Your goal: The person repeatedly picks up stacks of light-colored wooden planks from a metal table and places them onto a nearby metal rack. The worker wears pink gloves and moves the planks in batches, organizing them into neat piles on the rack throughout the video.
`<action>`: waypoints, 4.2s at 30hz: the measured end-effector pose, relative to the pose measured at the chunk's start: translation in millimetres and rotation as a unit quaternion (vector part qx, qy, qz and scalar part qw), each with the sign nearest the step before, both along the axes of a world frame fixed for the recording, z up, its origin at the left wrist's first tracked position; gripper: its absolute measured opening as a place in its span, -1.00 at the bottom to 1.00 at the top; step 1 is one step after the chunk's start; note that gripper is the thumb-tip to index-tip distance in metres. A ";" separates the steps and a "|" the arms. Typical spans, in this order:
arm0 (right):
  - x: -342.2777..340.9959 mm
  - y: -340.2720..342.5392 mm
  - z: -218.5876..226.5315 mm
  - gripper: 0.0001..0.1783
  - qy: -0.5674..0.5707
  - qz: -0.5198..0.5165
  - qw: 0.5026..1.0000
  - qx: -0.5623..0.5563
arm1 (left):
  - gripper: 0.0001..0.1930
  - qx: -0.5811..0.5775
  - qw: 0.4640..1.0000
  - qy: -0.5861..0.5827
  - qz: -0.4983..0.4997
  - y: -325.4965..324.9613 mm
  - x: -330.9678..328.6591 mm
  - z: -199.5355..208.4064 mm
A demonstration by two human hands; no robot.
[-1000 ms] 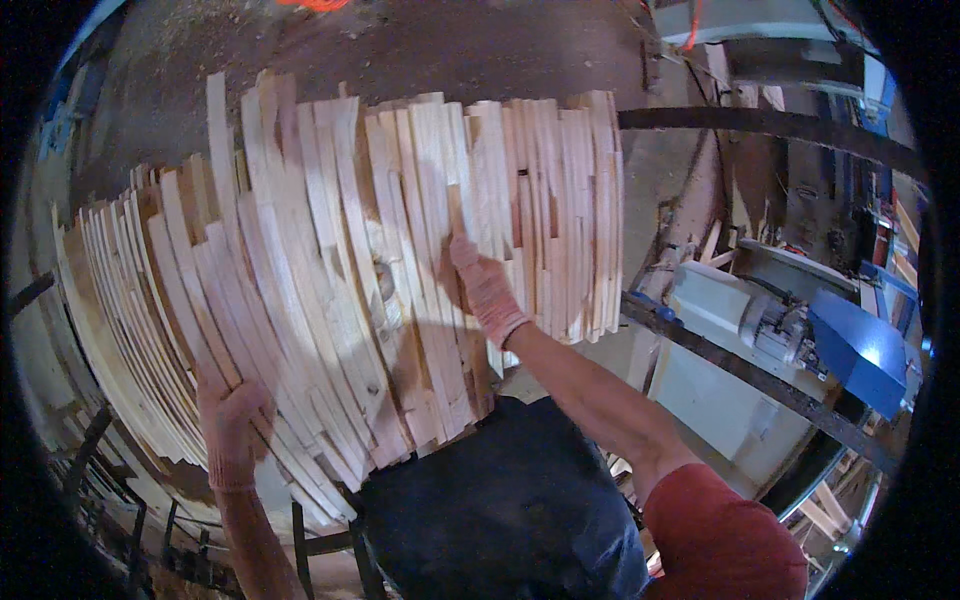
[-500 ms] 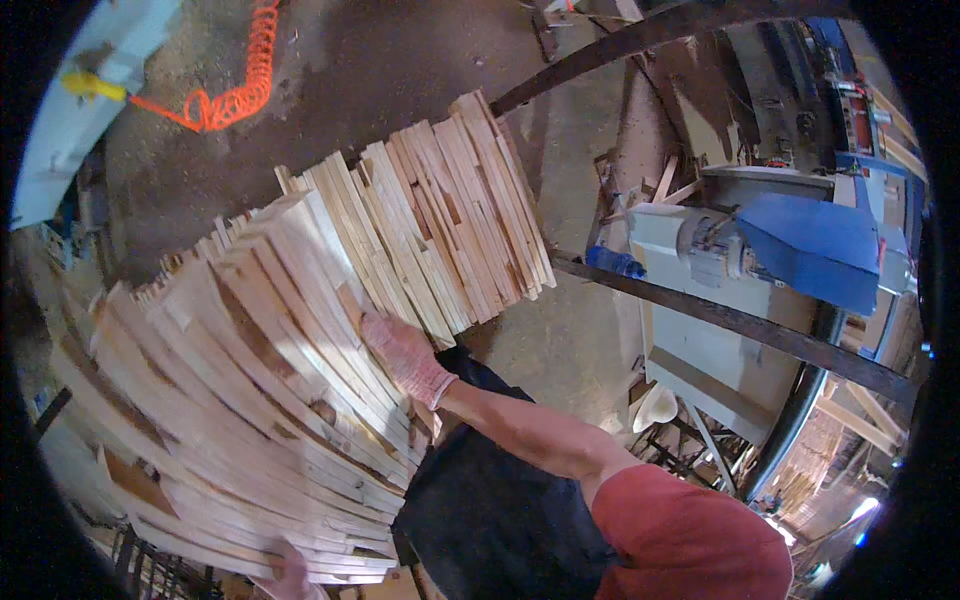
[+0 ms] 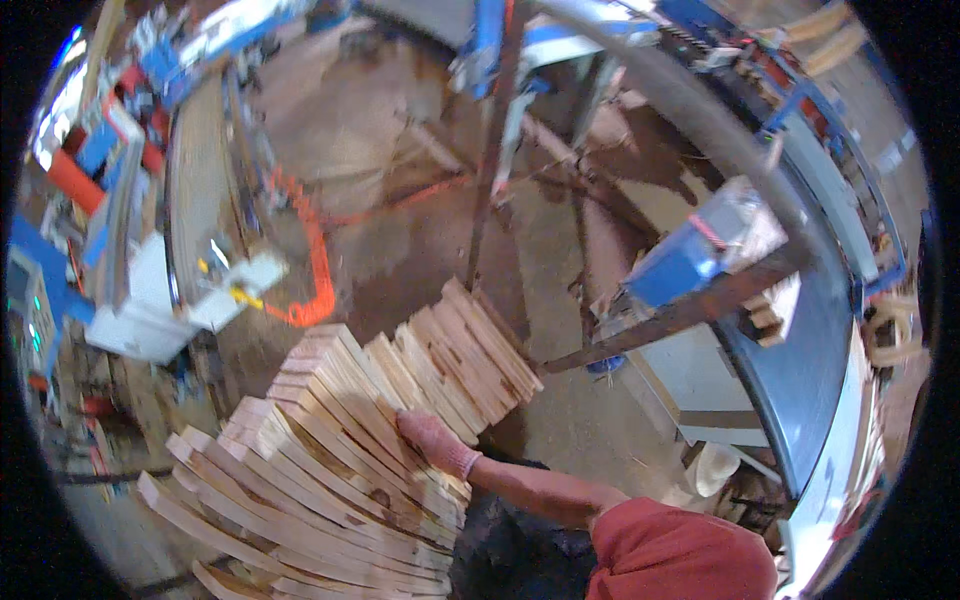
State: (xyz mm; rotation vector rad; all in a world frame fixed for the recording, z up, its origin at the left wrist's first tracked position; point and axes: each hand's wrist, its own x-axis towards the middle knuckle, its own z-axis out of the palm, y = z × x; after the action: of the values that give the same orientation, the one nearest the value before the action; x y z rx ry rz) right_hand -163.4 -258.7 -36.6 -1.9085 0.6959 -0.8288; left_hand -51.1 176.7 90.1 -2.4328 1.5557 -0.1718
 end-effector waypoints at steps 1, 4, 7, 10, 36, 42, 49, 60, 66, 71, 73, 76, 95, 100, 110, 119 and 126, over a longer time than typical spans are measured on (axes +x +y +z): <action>-12.2 2.5 13.6 -0.53 -0.006 0.001 0.990 0.141 | -0.18 -0.050 0.997 0.060 0.025 -23.7 -5.0 2.2; -63.2 17.8 79.2 -0.29 -0.018 -0.034 0.955 0.293 | -0.18 -0.140 0.983 0.115 0.015 -52.7 -29.4 21.2; -114.9 47.1 120.7 -0.13 -0.078 -0.137 0.944 0.290 | -0.18 -0.194 0.968 0.156 -0.031 -67.0 -47.3 38.2; -185.4 76.1 181.0 -0.10 -0.099 -0.189 0.941 0.262 | -0.17 -0.241 0.948 0.199 -0.058 -74.0 -63.4 61.3; -848.4 185.6 354.3 -0.26 0.012 -0.705 0.675 0.218 | -0.47 0.036 0.492 0.859 -0.140 -426.6 -620.4 211.5; -978.1 192.5 285.4 -0.16 0.139 -0.732 0.615 0.257 | -0.43 0.222 0.542 0.797 -0.150 -502.9 -772.6 158.0; -1019.9 166.8 234.4 -0.09 0.242 -0.696 0.582 0.345 | -0.57 0.306 0.548 0.773 -0.095 -559.3 -846.8 109.1; -1061.1 47.4 228.1 -0.08 0.143 -0.727 0.615 0.270 | 0.07 0.100 0.858 0.304 -0.401 -675.3 -944.1 133.2; -1045.1 -29.3 230.0 -0.10 0.224 -0.723 0.595 0.269 | -0.05 -0.017 0.785 0.314 -0.533 -620.4 -880.6 136.7; -1043.6 -22.5 218.2 -0.46 0.063 -0.678 0.703 0.207 | -0.48 0.126 0.612 0.649 -0.433 -534.5 -779.5 167.2; -1072.3 -4.2 170.6 -0.72 0.357 -0.604 0.708 -0.074 | -0.60 0.247 0.539 0.709 -0.383 -499.3 -744.6 166.1; -1012.8 24.8 203.3 -0.60 0.011 -0.695 0.719 0.017 | -0.62 0.346 0.554 0.694 -0.305 -433.1 -670.1 155.5; -481.7 144.2 105.6 -0.18 0.334 0.073 0.899 0.273 | -0.61 -0.072 0.622 0.583 0.517 80.2 -350.1 -262.3; -402.1 171.5 68.4 -0.41 0.496 0.090 0.828 0.245 | -0.63 -0.278 0.463 0.582 0.608 133.5 -302.2 -253.7; -407.8 122.3 -134.6 -0.90 0.476 0.291 0.728 0.398 | -0.37 -0.224 0.482 0.592 0.606 172.7 -200.1 -237.2; -117.6 122.3 -95.2 -0.78 0.518 0.120 0.765 0.365 | -0.59 -0.241 0.248 0.554 0.757 230.5 -132.6 -224.6; 40.9 107.1 -101.7 -0.82 0.496 0.296 0.810 0.103 | -0.63 -0.285 0.306 0.502 0.757 182.0 28.0 -161.7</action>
State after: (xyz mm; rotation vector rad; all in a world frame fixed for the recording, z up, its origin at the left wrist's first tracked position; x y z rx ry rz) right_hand -122.6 -151.6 -138.4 -2.0920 0.6559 0.6941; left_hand -23.1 358.7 -71.6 -3.2103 -1.8749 1.5174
